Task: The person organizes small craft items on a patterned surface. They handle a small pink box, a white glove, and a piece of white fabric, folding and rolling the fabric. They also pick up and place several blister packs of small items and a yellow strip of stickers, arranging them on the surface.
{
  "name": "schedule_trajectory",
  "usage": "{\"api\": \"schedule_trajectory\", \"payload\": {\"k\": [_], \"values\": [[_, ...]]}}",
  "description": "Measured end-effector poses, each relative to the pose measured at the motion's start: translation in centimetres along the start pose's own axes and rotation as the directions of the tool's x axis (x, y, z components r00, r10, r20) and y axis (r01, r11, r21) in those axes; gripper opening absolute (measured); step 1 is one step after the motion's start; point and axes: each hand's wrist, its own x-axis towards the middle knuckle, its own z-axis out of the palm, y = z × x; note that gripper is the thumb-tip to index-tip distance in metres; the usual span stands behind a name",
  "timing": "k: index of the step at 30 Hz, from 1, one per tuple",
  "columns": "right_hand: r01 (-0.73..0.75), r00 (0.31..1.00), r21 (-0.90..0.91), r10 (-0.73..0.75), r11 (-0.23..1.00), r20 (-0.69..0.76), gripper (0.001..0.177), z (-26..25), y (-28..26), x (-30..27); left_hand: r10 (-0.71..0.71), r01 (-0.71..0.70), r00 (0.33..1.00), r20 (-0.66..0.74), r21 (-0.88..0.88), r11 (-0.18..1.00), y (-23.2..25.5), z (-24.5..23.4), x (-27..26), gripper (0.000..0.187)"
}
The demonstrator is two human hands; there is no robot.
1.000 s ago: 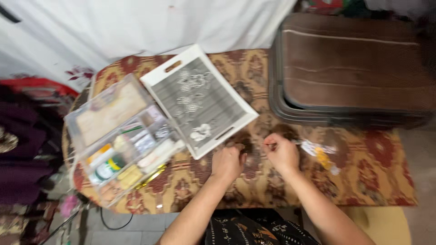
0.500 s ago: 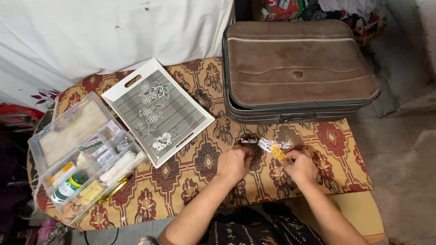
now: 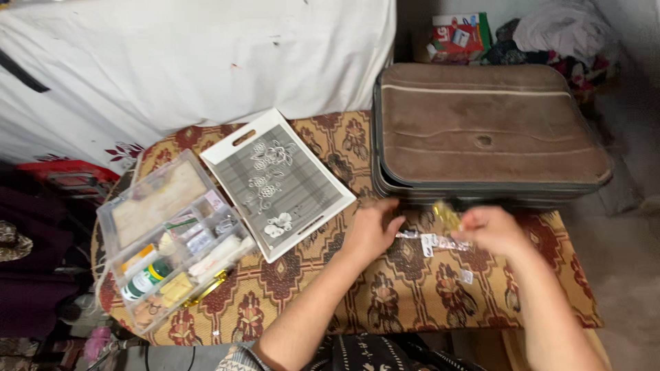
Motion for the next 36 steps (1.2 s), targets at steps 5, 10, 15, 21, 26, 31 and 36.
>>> {"api": "schedule_trajectory", "payload": {"k": [5, 10, 15, 21, 26, 31, 36], "values": [[0.393, 0.914, 0.323, -0.405, 0.861, -0.031, 0.022, -3.6, -12.3, -5.8, 0.025, -0.033, 0.999, -0.021, -0.685, 0.728, 2.5, -6.1, 2.7, 0.025], [0.563, 0.823, 0.344, -0.474, 0.752, -0.312, 0.023, -5.5, -22.9, -12.9, 0.091, -0.281, 0.954, -0.284, -0.755, 0.593, 6.0, -15.0, 2.6, 0.016], [0.820, 0.540, 0.156, -0.654, 0.551, -0.530, 0.020, -6.9, -28.8, -18.4, 0.123, -0.406, 0.897, -0.424, -0.680, 0.610, 10.7, -22.2, 0.3, 0.016], [0.918, 0.369, 0.159, -0.632, 0.363, -0.682, 0.020, -5.6, -31.5, -20.9, 0.163, -0.385, 0.919, -0.360, -0.724, 0.573, 13.6, -26.9, -3.0, 0.022], [0.905, 0.420, 0.256, -0.612, 0.341, -0.670, 0.022, -5.1, -32.6, -20.9, 0.171, -0.385, 0.920, -0.354, -0.729, 0.566, 13.2, -28.7, -3.1, 0.023], [0.889, 0.435, 0.220, -0.590, 0.401, -0.680, 0.023, -4.7, -33.7, -21.8, 0.189, -0.410, 0.907, -0.375, -0.693, 0.594, 13.1, -29.3, -3.4, 0.022], [0.921, 0.055, -0.244, -0.720, 0.304, -0.692, 0.012, -3.7, -33.8, -22.2, 0.412, -0.657, 0.693, -0.591, -0.283, 0.699, 13.2, -29.0, -4.6, 0.016]]}}
